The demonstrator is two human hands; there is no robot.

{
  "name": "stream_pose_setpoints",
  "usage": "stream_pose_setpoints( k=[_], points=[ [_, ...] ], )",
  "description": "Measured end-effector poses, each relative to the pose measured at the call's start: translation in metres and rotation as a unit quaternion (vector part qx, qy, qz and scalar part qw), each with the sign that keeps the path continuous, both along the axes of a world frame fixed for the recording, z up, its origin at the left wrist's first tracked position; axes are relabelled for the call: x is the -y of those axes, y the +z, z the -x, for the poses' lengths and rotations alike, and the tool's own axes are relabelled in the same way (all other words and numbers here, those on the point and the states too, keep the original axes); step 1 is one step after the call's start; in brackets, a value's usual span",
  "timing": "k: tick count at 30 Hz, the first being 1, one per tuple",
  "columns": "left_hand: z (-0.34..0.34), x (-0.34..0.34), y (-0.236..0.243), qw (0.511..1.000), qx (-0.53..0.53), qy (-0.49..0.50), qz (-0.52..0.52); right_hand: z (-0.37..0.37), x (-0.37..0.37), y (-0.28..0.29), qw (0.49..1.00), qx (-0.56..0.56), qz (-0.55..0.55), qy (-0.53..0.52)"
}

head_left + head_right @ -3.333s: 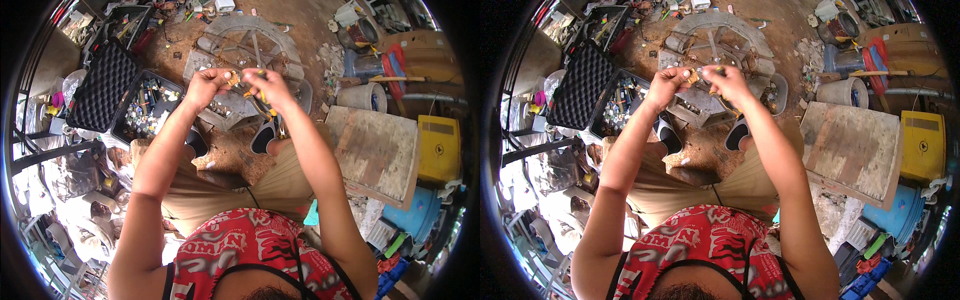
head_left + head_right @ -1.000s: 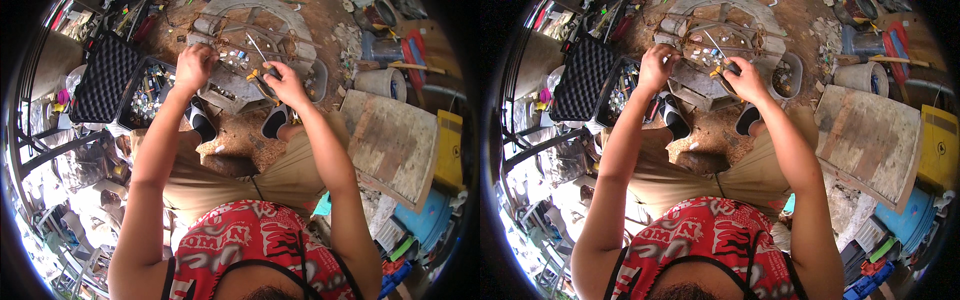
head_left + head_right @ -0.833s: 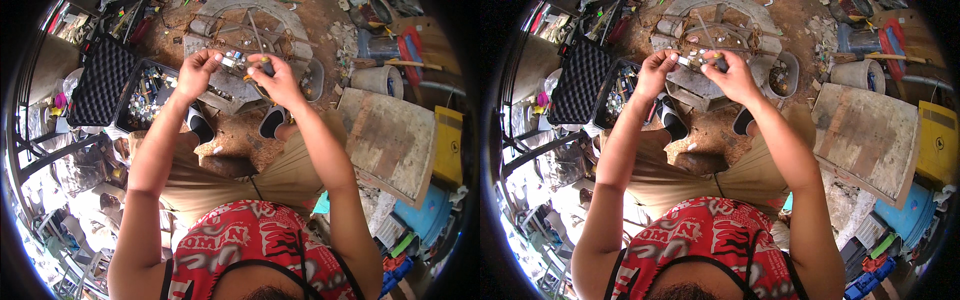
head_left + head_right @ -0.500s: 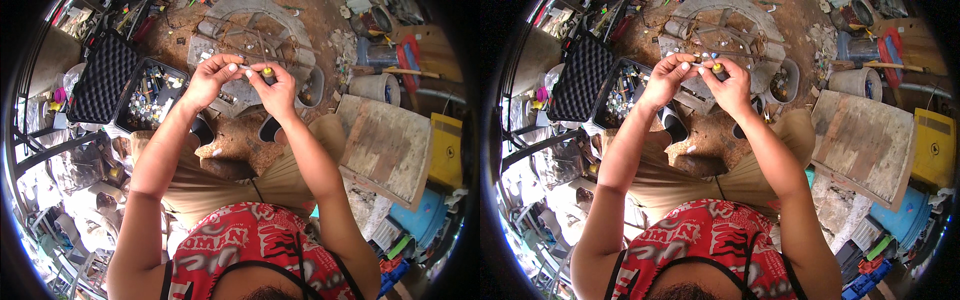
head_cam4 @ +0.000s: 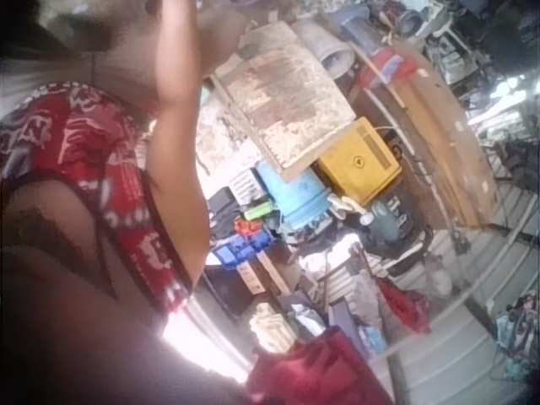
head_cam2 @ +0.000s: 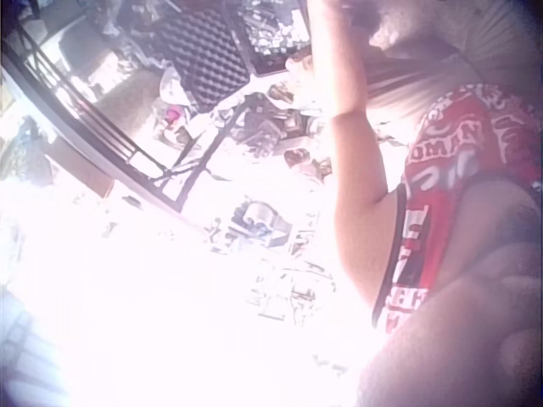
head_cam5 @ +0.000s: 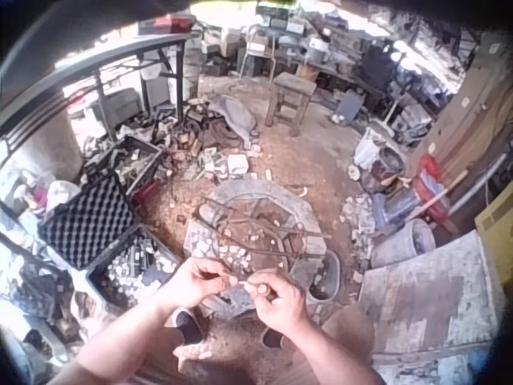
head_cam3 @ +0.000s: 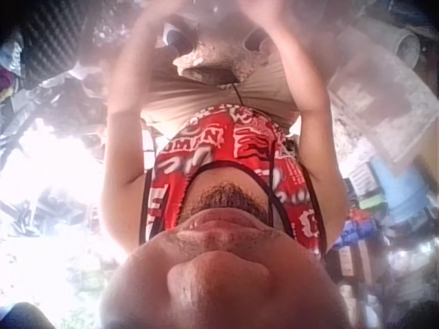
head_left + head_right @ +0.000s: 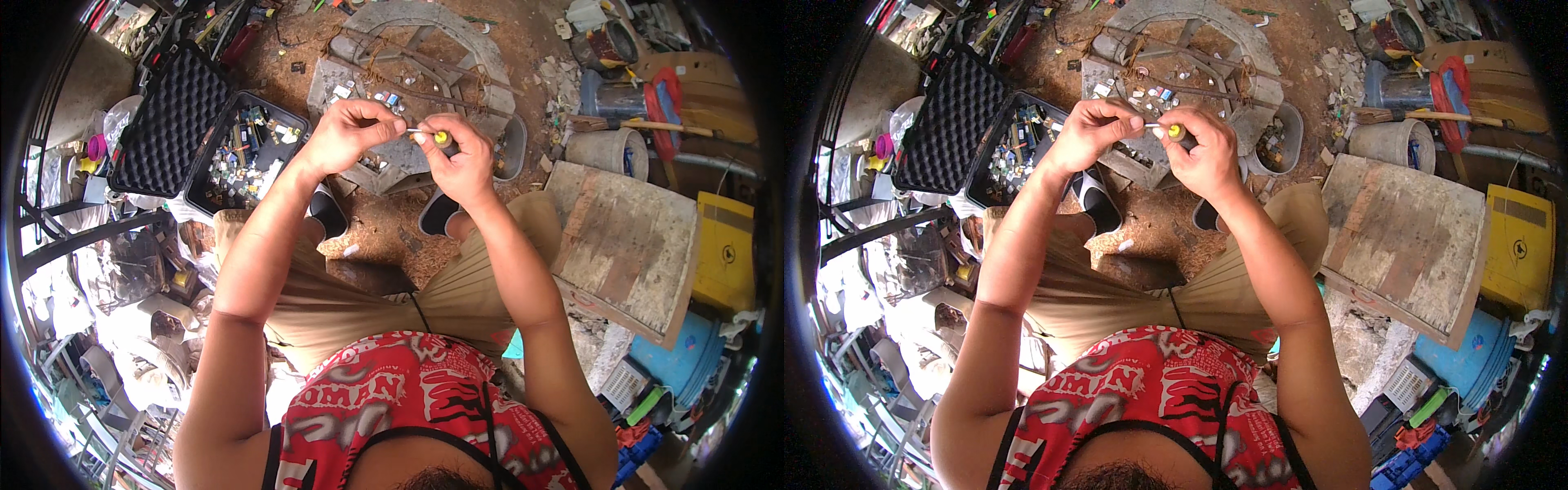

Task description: The person uses a screwdriver and pliers to manipulate a small electronic component over a wooden surface. They hold the component and adjust its parts using the hand tools.

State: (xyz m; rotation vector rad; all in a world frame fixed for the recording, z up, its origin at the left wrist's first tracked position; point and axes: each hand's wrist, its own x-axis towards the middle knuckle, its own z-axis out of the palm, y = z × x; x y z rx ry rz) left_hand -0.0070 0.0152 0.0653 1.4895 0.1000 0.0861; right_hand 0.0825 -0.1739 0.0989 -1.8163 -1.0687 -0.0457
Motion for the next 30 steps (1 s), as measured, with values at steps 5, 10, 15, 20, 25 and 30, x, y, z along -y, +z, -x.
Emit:
stream_pose_setpoints(
  k=[5,10,15,20,25,30],
  points=[
    [-0.001,0.003,0.007,0.989,-0.066,-0.003,0.135,0.001,0.002,0.005,0.995,0.086,-0.012,0.049],
    [-0.002,0.003,0.011,0.993,-0.106,0.029,0.038,0.001,0.009,0.008,0.973,0.224,-0.026,0.052],
    [0.005,-0.002,0.002,0.971,-0.026,-0.079,-0.226,0.005,0.012,0.008,0.977,0.207,-0.044,0.029],
    [0.006,0.004,0.019,0.993,-0.01,-0.069,-0.09,0.005,0.014,0.0,0.984,0.173,-0.051,-0.001],
    [0.007,0.003,0.021,0.999,0.012,-0.041,-0.012,0.008,0.011,0.0,0.992,0.103,-0.067,-0.002],
    [0.009,0.003,0.022,0.998,0.045,-0.022,-0.04,0.015,0.01,0.001,0.99,-0.112,-0.085,-0.019]
  ],
)
